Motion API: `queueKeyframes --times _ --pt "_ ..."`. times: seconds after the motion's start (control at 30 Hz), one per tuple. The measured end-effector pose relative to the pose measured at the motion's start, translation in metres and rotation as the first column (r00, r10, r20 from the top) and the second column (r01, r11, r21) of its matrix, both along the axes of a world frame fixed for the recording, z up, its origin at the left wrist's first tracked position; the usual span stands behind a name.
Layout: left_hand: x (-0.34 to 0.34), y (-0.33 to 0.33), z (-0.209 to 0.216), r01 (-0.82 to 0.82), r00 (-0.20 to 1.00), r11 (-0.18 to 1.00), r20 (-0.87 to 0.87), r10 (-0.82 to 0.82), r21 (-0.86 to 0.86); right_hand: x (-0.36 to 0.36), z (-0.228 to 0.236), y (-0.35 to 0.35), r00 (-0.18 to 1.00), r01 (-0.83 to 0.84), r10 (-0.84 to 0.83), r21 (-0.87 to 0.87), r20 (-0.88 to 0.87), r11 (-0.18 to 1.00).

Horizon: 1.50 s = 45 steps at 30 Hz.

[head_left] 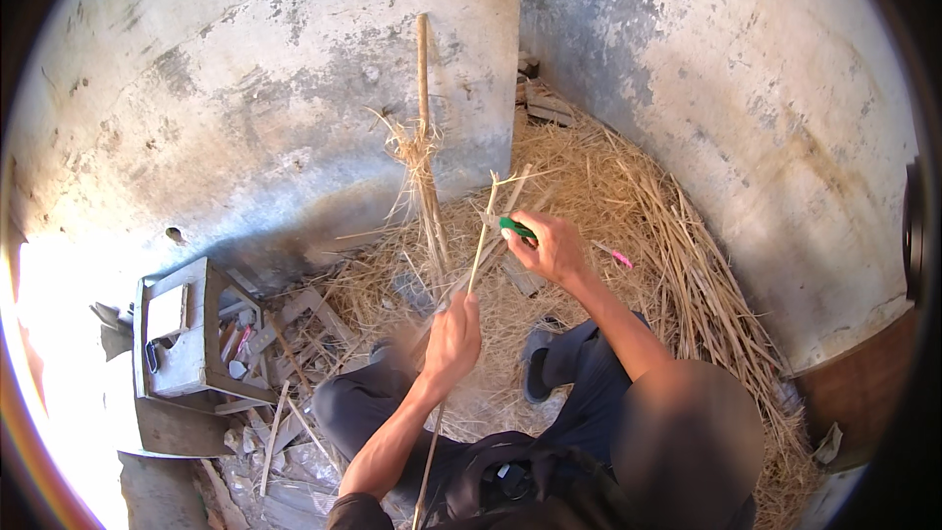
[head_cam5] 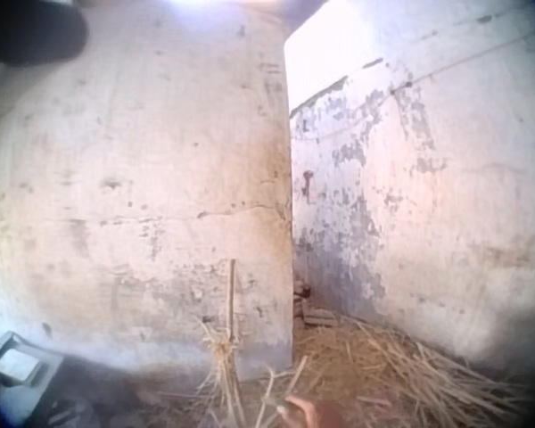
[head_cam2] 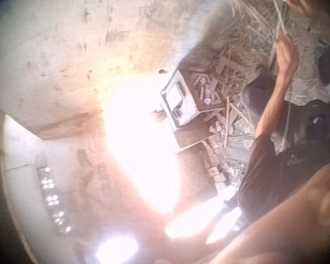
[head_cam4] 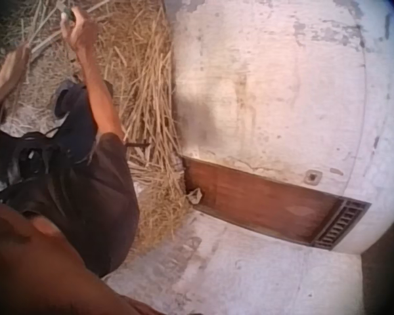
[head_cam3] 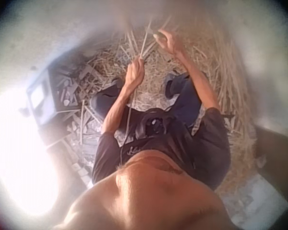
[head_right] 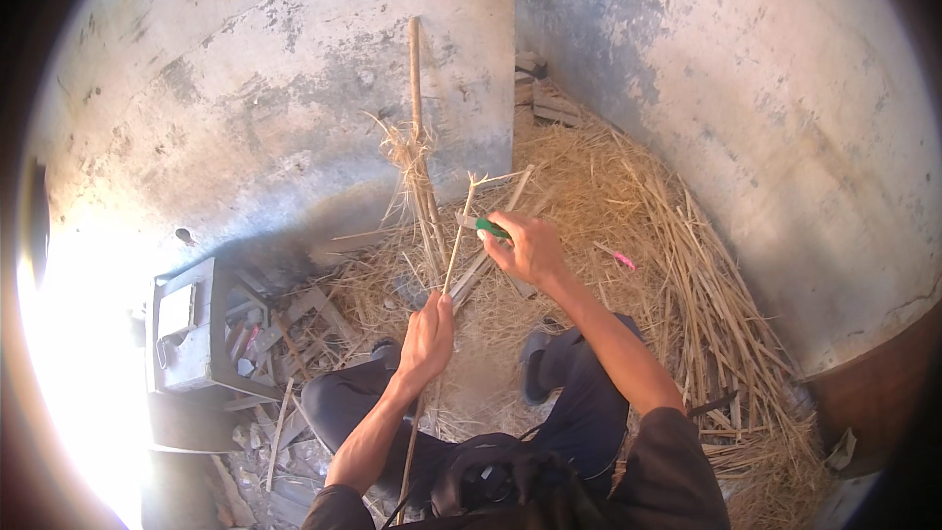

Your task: The person sits on a straw-covered floor and uses a green utility knife to split long bamboo poles into thin strips. They hold the pole with one hand and carefully shave off sections of the bamboo with the other, creating a pile of processed strips.

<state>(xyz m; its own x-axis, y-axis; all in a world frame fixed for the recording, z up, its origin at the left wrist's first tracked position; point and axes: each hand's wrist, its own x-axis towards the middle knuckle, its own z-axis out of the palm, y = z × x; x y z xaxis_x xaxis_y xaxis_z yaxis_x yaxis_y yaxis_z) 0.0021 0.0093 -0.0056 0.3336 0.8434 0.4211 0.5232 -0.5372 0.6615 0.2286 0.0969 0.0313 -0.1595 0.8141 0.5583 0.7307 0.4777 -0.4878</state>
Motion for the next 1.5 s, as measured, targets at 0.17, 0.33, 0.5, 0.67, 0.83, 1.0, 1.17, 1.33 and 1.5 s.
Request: queueKeyframes --times 0.17,0.33,0.5,0.67,0.83,1.0,1.17,1.33,1.5 --pt "0.001 -0.003 -0.007 -0.003 1.0 1.0 -0.029 0.004 0.028 0.017 -0.011 0.021 0.997 0.07 -0.071 0.018 0.04 0.997" --pt "0.007 -0.007 0.003 -0.008 1.0 0.991 0.004 0.009 -0.136 0.025 -0.016 0.026 0.996 0.094 -0.093 0.067 -0.013 0.993" --pt "0.007 -0.007 0.007 0.005 0.999 0.993 0.037 -0.001 -0.117 0.028 -0.015 0.025 0.993 0.117 -0.117 0.013 0.01 0.993" --pt "0.004 0.001 -0.012 0.06 0.983 0.924 0.185 0.012 -0.377 0.038 -0.023 0.031 0.977 -0.068 0.022 -0.216 -0.211 0.974" --pt "-0.01 0.009 0.01 0.285 0.933 0.658 0.36 -0.024 -0.697 0.047 -0.009 0.027 0.645 -0.598 -0.027 -0.527 -0.764 0.604" --pt "-0.01 0.011 0.026 0.504 0.815 0.424 0.576 0.055 -0.753 0.037 0.0 0.017 0.621 -0.603 0.027 -0.456 -0.783 0.654" --pt "-0.005 0.013 0.031 0.61 0.739 0.295 0.662 0.123 -0.736 0.027 0.001 0.009 0.667 -0.573 0.009 -0.506 -0.745 0.644" --pt "-0.007 0.013 0.029 0.67 0.687 0.26 0.714 0.139 -0.695 0.015 -0.003 0.005 0.521 -0.631 -0.057 -0.429 -0.852 0.646" --pt "-0.009 0.014 0.027 0.562 0.782 0.409 0.623 0.021 -0.719 0.017 -0.011 0.011 0.501 -0.578 -0.09 -0.41 -0.861 0.706"
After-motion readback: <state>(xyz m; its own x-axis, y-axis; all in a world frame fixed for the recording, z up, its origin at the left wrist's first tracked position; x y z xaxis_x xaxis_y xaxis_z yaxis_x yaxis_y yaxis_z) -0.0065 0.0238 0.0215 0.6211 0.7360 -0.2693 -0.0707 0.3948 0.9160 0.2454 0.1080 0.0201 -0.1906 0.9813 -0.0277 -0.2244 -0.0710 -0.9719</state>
